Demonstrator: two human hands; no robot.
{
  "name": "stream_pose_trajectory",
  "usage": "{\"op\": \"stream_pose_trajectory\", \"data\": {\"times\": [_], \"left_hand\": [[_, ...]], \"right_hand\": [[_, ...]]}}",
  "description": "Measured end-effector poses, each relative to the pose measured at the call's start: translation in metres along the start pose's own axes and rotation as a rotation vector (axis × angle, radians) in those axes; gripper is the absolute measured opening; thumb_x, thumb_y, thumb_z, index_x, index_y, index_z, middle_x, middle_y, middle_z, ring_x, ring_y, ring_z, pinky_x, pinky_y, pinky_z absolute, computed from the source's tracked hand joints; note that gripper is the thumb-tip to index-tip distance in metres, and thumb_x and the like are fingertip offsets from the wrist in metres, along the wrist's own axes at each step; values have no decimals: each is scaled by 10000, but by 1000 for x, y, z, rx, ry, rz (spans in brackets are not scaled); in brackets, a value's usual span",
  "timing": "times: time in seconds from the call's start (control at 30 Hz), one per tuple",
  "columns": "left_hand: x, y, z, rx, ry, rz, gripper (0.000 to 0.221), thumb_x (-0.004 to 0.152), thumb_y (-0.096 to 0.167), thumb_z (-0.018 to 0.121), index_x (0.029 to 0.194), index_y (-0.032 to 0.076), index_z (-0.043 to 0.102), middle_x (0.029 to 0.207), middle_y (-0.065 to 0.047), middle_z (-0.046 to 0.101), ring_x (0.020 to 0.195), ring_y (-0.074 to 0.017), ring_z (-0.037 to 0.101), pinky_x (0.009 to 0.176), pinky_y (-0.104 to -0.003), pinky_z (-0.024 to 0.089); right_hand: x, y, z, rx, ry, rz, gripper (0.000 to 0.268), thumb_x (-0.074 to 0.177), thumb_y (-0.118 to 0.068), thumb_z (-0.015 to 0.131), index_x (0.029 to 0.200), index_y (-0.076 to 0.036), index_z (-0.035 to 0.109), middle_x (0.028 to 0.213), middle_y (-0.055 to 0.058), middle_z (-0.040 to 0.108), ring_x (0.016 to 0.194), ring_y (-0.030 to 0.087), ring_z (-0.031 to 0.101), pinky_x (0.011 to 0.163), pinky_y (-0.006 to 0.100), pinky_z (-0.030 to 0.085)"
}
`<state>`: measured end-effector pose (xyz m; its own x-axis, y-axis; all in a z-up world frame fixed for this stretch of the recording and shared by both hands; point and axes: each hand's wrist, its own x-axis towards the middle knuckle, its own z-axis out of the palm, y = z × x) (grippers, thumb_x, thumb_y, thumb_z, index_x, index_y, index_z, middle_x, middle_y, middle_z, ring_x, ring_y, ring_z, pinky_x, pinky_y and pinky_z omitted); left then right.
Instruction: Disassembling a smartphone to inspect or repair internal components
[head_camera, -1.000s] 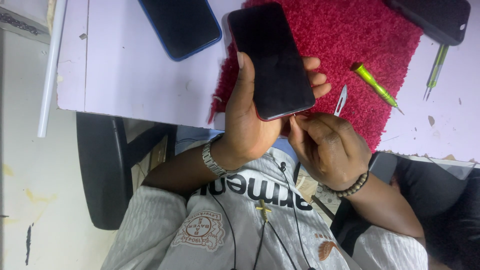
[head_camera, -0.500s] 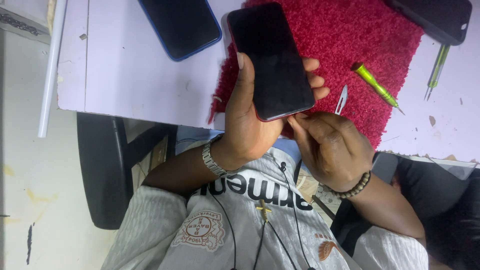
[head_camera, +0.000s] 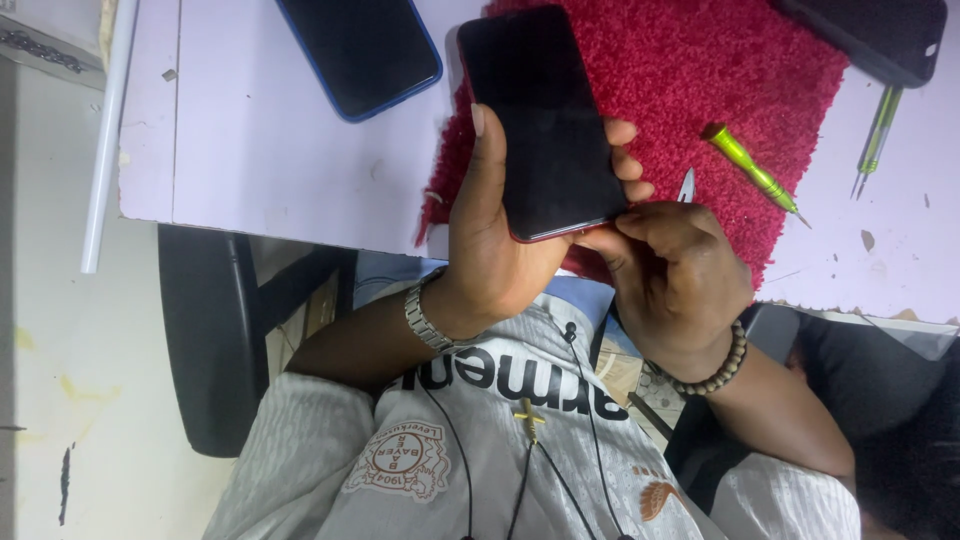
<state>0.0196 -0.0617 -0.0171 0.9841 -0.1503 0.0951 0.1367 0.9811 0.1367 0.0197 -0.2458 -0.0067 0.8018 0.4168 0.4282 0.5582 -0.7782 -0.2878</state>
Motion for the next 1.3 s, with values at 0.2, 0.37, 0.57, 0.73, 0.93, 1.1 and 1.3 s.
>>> {"op": "stream_pose_trajectory", "data": {"times": [0.2, 0.37, 0.57, 0.73, 0.93, 1.1, 1.3], "left_hand": [[0, 0, 1, 9, 11, 3, 814, 1113, 668, 434, 1376, -60, 683, 1216, -202, 748, 1177, -336, 720, 1130, -461, 554], [3, -5, 1, -2, 13, 79, 788, 1145, 625, 433, 1365, -89, 684, 1264, -190, 754, 1191, -294, 727, 1147, -460, 571], [2, -6, -2, 39, 27, 92, 773, 1171, 619, 414, 1413, -70, 668, 1366, -178, 731, 1243, -289, 712, 1187, -508, 558], [2, -6, 0, 61, 54, 96, 748, 1170, 614, 433, 1420, -53, 658, 1377, -190, 720, 1234, -299, 715, 1173, -532, 563], [1, -4, 0, 10, 70, 119, 734, 1169, 591, 464, 1425, -75, 633, 1360, -231, 716, 1210, -338, 713, 1144, -549, 564], [0, 2, 6, 56, 35, 63, 744, 1129, 631, 465, 1390, -46, 629, 1278, -195, 718, 1092, -303, 705, 984, -471, 601], [-2, 3, 10, 140, -17, 97, 685, 1155, 609, 453, 1381, -6, 655, 1289, -142, 724, 1113, -255, 691, 1007, -427, 566]], "right_hand": [[4, -7, -5, 18, -67, 67, 306, 1003, -402, 861, 1079, -107, 825, 1098, 71, 800, 1026, 233, 756, 848, 352, 551], [15, -8, -6, 63, 81, -344, 299, 996, -148, 951, 1157, 22, 765, 1053, 162, 767, 910, 252, 752, 778, 347, 621], [33, -16, -16, 126, 123, -591, 174, 1036, 127, 810, 1187, 121, 724, 994, 224, 709, 807, 345, 730, 673, 404, 615], [34, -19, -12, 90, 182, -603, 68, 1032, 66, 805, 1066, 91, 752, 908, 201, 699, 721, 308, 706, 624, 378, 586], [4, 3, -17, 159, 56, -292, 165, 1062, -210, 676, 1041, -52, 715, 1073, 141, 789, 1015, 274, 742, 844, 385, 583], [31, 16, -42, 209, 268, -362, 288, 1204, -145, 418, 1015, 63, 481, 839, 247, 755, 773, 413, 757, 805, 461, 503], [46, 90, -35, 308, 290, 13, 364, 1376, -135, 361, 1236, 169, 503, 1172, 307, 560, 864, 389, 722, 707, 395, 534]]}}
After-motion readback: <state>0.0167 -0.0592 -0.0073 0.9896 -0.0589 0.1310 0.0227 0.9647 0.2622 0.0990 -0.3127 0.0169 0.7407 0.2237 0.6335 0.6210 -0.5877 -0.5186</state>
